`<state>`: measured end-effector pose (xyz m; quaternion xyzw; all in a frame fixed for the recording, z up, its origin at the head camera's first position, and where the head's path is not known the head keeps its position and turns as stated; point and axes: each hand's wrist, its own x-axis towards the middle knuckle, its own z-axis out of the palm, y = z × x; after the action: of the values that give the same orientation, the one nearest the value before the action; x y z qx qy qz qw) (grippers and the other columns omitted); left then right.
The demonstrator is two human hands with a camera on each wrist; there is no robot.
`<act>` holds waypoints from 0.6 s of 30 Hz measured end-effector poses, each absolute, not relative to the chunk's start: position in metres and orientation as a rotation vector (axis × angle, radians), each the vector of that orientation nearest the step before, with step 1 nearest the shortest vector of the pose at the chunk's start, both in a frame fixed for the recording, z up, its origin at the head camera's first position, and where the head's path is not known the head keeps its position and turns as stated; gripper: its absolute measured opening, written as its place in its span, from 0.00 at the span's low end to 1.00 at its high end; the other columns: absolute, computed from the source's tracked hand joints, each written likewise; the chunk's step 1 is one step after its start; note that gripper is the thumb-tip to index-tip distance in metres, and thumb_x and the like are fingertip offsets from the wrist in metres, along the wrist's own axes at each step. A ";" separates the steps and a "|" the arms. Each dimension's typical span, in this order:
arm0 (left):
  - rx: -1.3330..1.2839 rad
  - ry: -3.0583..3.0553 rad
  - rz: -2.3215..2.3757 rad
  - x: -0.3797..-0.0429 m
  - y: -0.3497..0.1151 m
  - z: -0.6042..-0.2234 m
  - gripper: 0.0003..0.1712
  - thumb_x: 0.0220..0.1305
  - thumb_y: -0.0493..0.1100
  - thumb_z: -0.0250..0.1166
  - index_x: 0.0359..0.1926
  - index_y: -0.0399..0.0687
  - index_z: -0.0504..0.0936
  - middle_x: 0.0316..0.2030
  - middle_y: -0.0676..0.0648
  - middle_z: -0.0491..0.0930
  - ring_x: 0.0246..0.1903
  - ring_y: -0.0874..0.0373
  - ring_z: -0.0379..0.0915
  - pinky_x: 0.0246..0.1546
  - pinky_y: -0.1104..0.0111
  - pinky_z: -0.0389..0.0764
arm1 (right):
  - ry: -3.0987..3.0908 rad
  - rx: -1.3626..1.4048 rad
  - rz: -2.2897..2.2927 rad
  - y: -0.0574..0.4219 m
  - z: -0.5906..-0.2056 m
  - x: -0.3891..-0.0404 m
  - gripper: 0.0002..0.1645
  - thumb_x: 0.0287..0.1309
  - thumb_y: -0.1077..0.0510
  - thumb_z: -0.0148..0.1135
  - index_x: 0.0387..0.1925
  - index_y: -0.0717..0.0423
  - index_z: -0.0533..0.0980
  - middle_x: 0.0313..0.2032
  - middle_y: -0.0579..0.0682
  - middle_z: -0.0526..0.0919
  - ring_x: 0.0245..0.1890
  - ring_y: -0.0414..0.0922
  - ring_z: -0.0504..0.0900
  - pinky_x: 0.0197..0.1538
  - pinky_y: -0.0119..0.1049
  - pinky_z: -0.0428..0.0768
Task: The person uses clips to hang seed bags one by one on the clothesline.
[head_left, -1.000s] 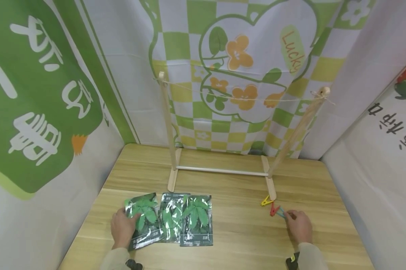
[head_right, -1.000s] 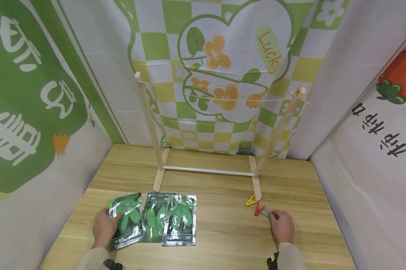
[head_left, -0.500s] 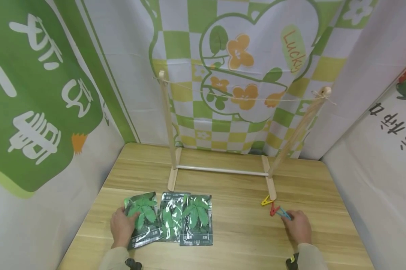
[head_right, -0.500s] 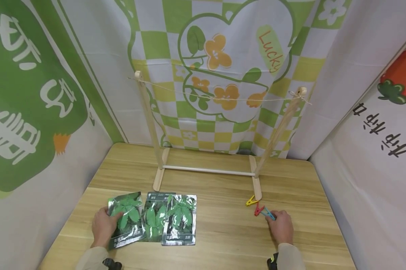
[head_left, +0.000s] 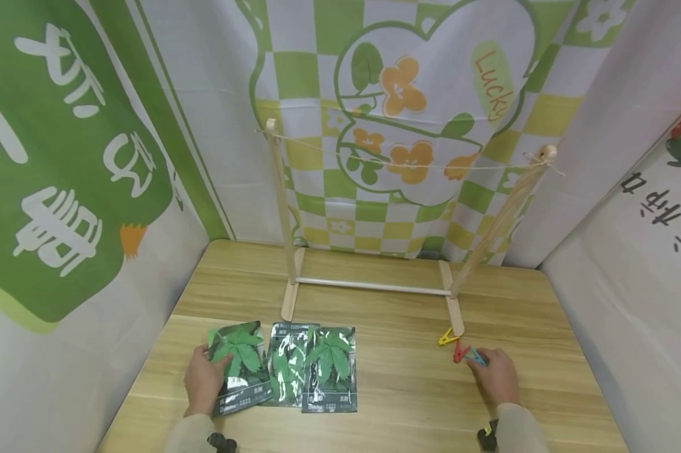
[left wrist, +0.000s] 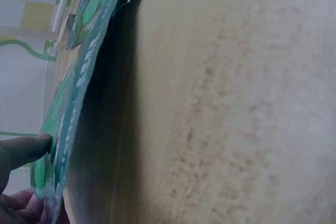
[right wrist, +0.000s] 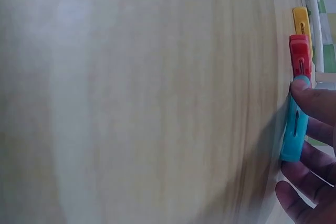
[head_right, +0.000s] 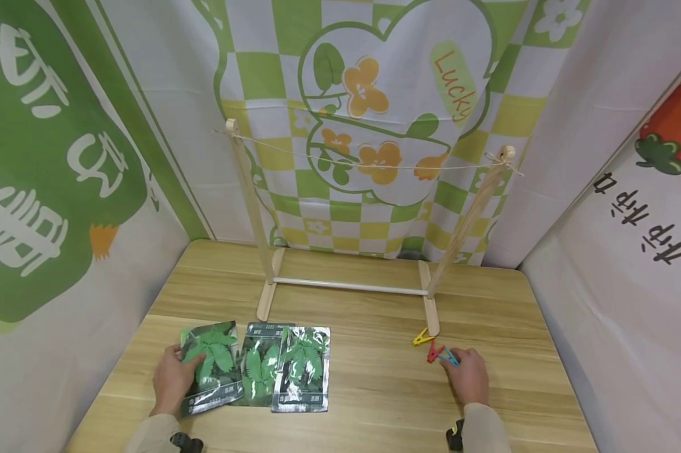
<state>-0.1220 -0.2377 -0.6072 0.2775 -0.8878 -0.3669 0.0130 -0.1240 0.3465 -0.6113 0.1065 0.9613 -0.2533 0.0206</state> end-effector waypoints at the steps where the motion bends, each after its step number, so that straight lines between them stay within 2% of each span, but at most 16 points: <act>1: 0.865 -2.768 -1.148 -0.122 -0.239 -0.607 0.37 0.64 0.43 0.65 0.65 0.25 0.61 0.59 0.22 0.67 0.58 0.28 0.66 0.57 0.41 0.70 | 2.981 0.322 -0.789 0.346 -0.612 -0.125 0.28 0.58 0.51 0.66 0.53 0.67 0.77 0.37 0.59 0.79 0.32 0.47 0.72 0.31 0.36 0.68; 10: 0.925 -2.678 -1.314 -0.119 -0.247 -0.606 0.31 0.68 0.45 0.60 0.63 0.28 0.65 0.51 0.26 0.74 0.52 0.32 0.71 0.54 0.43 0.72 | 3.048 0.235 -0.758 0.339 -0.617 -0.131 0.25 0.56 0.51 0.67 0.50 0.65 0.79 0.35 0.58 0.79 0.31 0.47 0.72 0.31 0.36 0.68; 15: 0.973 -2.601 -1.437 -0.120 -0.250 -0.606 0.28 0.69 0.46 0.58 0.60 0.28 0.69 0.52 0.26 0.76 0.51 0.34 0.73 0.52 0.47 0.75 | 3.018 0.244 -0.765 0.337 -0.616 -0.132 0.28 0.58 0.51 0.65 0.52 0.68 0.77 0.37 0.60 0.77 0.31 0.48 0.70 0.30 0.35 0.66; 18: 1.008 -2.572 -1.508 -0.121 -0.251 -0.605 0.27 0.69 0.47 0.58 0.60 0.29 0.70 0.54 0.26 0.75 0.53 0.34 0.73 0.54 0.46 0.75 | 3.008 0.248 -0.760 0.337 -0.614 -0.134 0.28 0.59 0.51 0.64 0.52 0.70 0.76 0.37 0.61 0.77 0.31 0.48 0.70 0.30 0.35 0.66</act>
<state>-0.1208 -0.2510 -0.6047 0.3203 -0.8172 -0.4791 -0.0028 -0.1345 0.3369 -0.6143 0.0798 0.9663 -0.2441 0.0147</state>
